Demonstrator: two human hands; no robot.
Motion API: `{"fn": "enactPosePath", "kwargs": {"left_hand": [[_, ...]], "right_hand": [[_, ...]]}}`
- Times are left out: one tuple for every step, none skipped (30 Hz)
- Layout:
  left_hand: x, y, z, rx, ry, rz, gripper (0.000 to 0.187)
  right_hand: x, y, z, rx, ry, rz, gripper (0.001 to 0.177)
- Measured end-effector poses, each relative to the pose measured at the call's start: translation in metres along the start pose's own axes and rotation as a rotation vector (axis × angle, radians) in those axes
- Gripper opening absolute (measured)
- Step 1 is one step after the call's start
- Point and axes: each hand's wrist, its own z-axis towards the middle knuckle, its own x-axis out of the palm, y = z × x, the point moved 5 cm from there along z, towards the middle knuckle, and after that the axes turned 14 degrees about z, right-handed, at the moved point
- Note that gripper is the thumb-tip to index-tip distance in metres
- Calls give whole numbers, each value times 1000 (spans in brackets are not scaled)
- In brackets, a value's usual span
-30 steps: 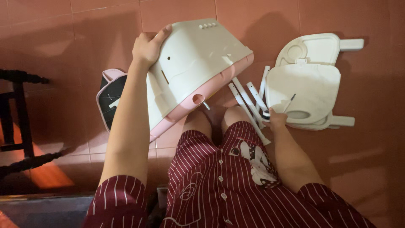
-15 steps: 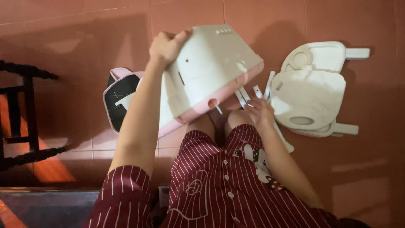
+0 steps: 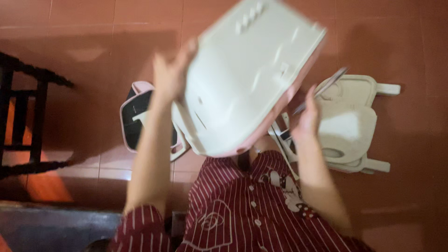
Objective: The person disassembles a pink and white baby high chair. They remove the tray, seat cushion, and backrest, then use a pen to loosen screws and detach the legs and base components.
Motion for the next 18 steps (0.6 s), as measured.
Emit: {"fn": "enactPosePath", "kwargs": {"left_hand": [[-10, -12, 13, 63, 59, -80, 67], [-19, -24, 30, 126, 117, -160, 66], [-28, -34, 45, 179, 171, -213, 67], [-31, -43, 59, 209, 221, -195, 67], [-24, -44, 58, 226, 279, -166, 67], [-16, -43, 58, 230, 333, -118, 68], [-4, -41, 55, 229, 384, -61, 68], [7, -39, 53, 222, 423, 2, 69], [18, -36, 53, 212, 463, 66, 69], [27, -32, 53, 202, 495, 129, 70], [36, -30, 55, 196, 528, 186, 70], [43, -28, 58, 189, 557, 242, 71], [50, -24, 61, 178, 592, 298, 71], [57, -22, 65, 171, 625, 342, 72], [64, -21, 74, 176, 654, 383, 72], [73, -22, 82, 181, 685, 417, 73], [87, -21, 86, 186, 718, 439, 73], [102, -20, 88, 191, 751, 456, 74]], "right_hand": [[19, 14, 0, -72, 109, -4, 59], [35, 29, -5, -144, 218, -6, 59], [48, 35, -9, -134, 256, -12, 59], [59, 40, -14, -124, 295, -17, 59], [68, 41, -21, -112, 328, -22, 60], [71, 42, -28, -122, 300, -40, 57], [71, 43, -37, -136, 272, -57, 54], [69, 41, -45, -150, 244, -74, 52], [66, 33, -52, -104, 209, -42, 52], [61, 25, -60, -58, 174, -11, 53], [56, 19, -67, -15, 137, 18, 54], [53, 14, -75, -2, 180, 31, 48], [49, 6, -86, 13, 214, 46, 44], [45, 2, -92, 29, 248, 60, 42], [38, 0, -92, 16, 187, 65, 43], [32, -2, -90, 3, 125, 69, 45], [22, -2, -93, -7, 56, 69, 48], [12, -1, -99, -22, 19, 18, 47]]}}
